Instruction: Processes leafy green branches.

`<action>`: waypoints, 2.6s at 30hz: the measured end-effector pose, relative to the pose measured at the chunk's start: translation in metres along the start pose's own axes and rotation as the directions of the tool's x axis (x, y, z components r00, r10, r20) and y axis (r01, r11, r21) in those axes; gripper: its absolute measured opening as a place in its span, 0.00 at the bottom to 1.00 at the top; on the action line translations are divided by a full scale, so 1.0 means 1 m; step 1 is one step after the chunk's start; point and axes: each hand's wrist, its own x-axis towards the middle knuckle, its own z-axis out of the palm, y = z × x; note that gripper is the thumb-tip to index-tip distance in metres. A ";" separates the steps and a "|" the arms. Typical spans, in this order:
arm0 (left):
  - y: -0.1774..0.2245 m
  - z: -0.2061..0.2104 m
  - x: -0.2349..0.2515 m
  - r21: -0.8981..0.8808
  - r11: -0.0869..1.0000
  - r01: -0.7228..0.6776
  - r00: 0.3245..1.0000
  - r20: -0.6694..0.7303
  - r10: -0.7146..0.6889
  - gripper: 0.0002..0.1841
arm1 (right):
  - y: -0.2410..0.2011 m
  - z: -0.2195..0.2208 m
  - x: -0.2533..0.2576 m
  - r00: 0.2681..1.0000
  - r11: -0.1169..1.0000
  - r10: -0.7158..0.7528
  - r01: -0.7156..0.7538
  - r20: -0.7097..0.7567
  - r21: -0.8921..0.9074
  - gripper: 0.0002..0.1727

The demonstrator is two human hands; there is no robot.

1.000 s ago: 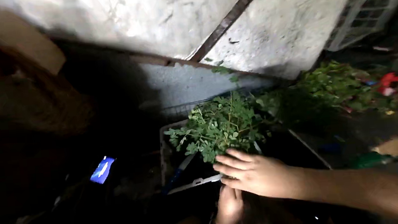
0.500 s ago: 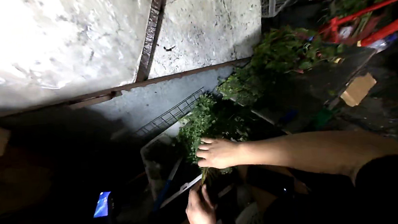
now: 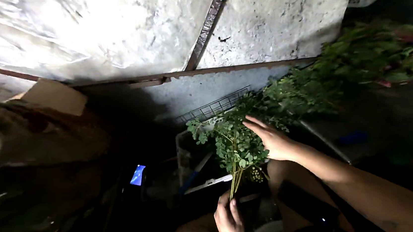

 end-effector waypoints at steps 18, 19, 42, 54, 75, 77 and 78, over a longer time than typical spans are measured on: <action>-0.008 -0.015 -0.035 -0.002 0.989 0.150 0.977 0.153 -0.148 0.16 | 0.008 -0.030 0.000 0.958 0.983 0.068 -0.113 0.279 0.147 0.34; -0.007 -0.014 -0.036 0.018 0.988 0.155 0.974 0.162 -0.155 0.15 | 0.001 -0.040 0.002 0.971 0.968 0.120 -0.161 0.206 0.193 0.30; 0.003 0.007 -0.027 -0.147 0.929 0.341 0.934 0.164 -0.317 0.12 | 0.006 0.006 0.011 0.914 0.920 0.377 -0.388 -0.151 -0.056 0.25; -0.021 -0.081 0.097 0.206 0.905 -0.373 0.867 0.424 0.261 0.13 | -0.096 0.021 0.021 0.719 0.874 -0.351 0.481 0.600 -0.066 0.17; -0.176 -0.048 0.085 0.868 0.481 0.125 0.427 0.390 -0.816 0.19 | -0.018 0.125 0.110 0.779 0.817 0.120 0.275 0.615 -0.507 0.23; -0.141 -0.066 0.095 0.844 0.442 0.303 0.373 0.321 -0.870 0.15 | -0.022 0.127 0.109 0.781 0.829 0.113 0.267 0.614 -0.491 0.23; -0.125 -0.080 0.095 0.774 0.419 0.475 0.328 0.287 -0.900 0.20 | -0.025 0.127 0.107 0.782 0.843 0.108 0.256 0.614 -0.474 0.23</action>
